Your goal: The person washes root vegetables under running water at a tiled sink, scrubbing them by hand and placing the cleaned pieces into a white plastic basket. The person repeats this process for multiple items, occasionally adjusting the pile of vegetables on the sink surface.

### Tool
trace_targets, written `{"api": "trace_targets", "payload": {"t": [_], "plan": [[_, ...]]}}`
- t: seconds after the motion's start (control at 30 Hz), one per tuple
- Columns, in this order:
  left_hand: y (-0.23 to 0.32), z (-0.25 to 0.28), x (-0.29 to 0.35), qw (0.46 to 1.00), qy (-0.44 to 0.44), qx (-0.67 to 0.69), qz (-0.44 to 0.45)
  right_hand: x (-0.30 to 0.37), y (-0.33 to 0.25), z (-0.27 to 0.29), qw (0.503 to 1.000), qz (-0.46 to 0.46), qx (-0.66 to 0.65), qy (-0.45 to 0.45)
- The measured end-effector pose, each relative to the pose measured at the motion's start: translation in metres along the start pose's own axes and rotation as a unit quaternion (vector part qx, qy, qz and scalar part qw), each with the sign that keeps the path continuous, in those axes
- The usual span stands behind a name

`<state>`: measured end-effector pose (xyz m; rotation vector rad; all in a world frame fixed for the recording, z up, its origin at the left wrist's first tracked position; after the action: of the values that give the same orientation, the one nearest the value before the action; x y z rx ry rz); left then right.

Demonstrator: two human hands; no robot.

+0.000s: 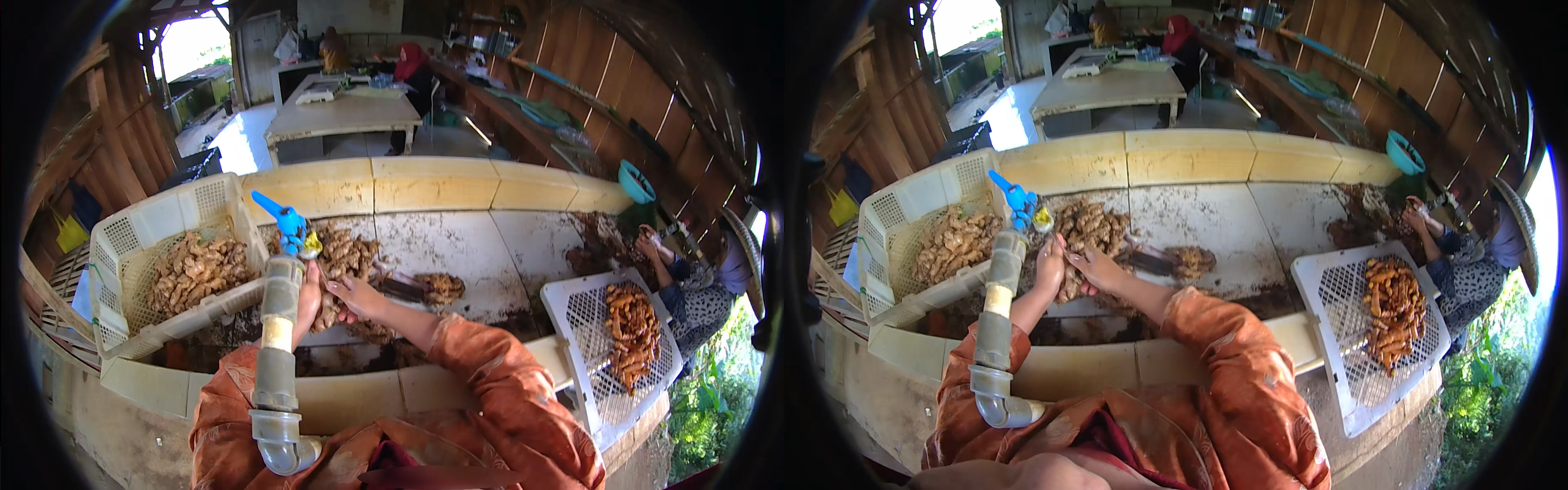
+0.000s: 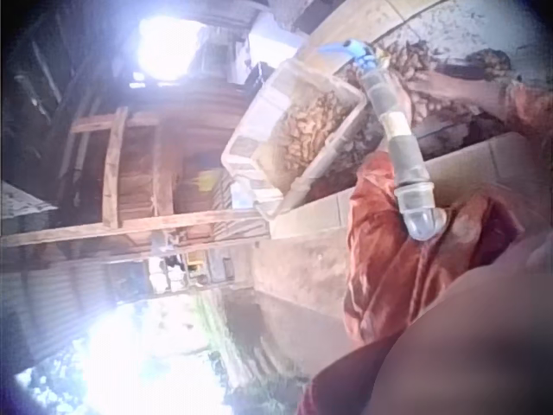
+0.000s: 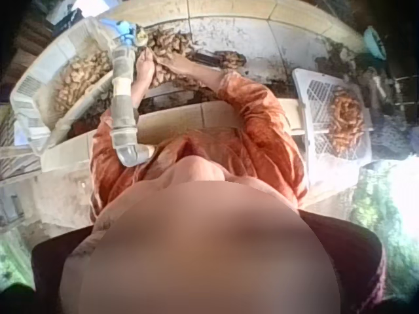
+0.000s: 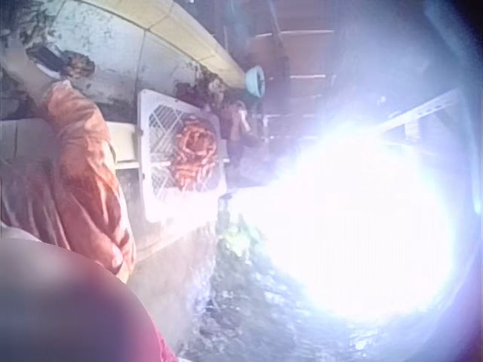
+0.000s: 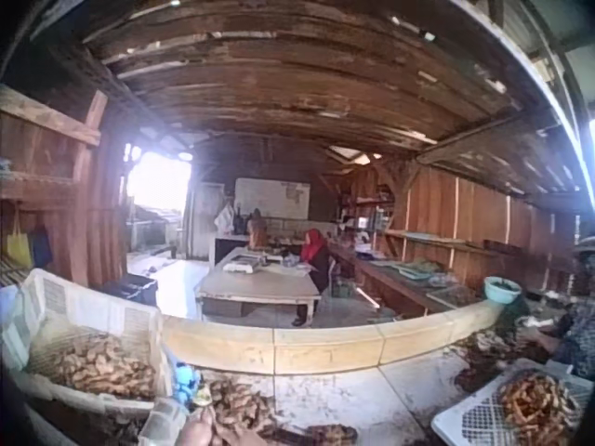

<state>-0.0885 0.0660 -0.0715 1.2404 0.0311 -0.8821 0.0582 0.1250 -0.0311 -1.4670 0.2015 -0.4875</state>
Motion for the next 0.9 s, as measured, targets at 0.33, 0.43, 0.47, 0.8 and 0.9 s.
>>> {"api": "trace_targets", "payload": {"t": [0.33,0.43,0.47,0.8,0.9], "plan": [[0.118,0.009,0.017,0.986,-0.055,0.144,-0.057,0.018,-0.033,0.035,0.972,0.094,0.115,0.183],[0.094,-0.015,0.04,0.777,-0.288,0.452,0.331,0.017,-0.024,0.052,0.979,0.068,0.123,0.146],[0.092,-0.015,0.043,0.746,-0.325,0.451,0.366,0.015,-0.021,0.059,0.982,0.065,0.138,0.113],[0.081,-0.019,0.024,0.891,-0.237,0.345,0.175,0.005,0.063,0.118,0.778,-0.07,0.623,0.024],[0.082,-0.012,0.011,0.95,-0.206,0.23,0.043,0.002,0.067,0.125,0.804,-0.101,0.585,0.049]]}}
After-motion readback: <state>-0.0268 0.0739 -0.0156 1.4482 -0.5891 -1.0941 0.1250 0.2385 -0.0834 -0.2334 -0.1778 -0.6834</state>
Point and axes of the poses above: each hand's wrist, its own x-axis away from the middle knuckle, its own z-axis out of the back of the hand, y = z × x, the point moved 6 cm from there along -x, towards the middle knuckle, and after that the axes turned 4 degrees about -z, right-handed, at the moved point
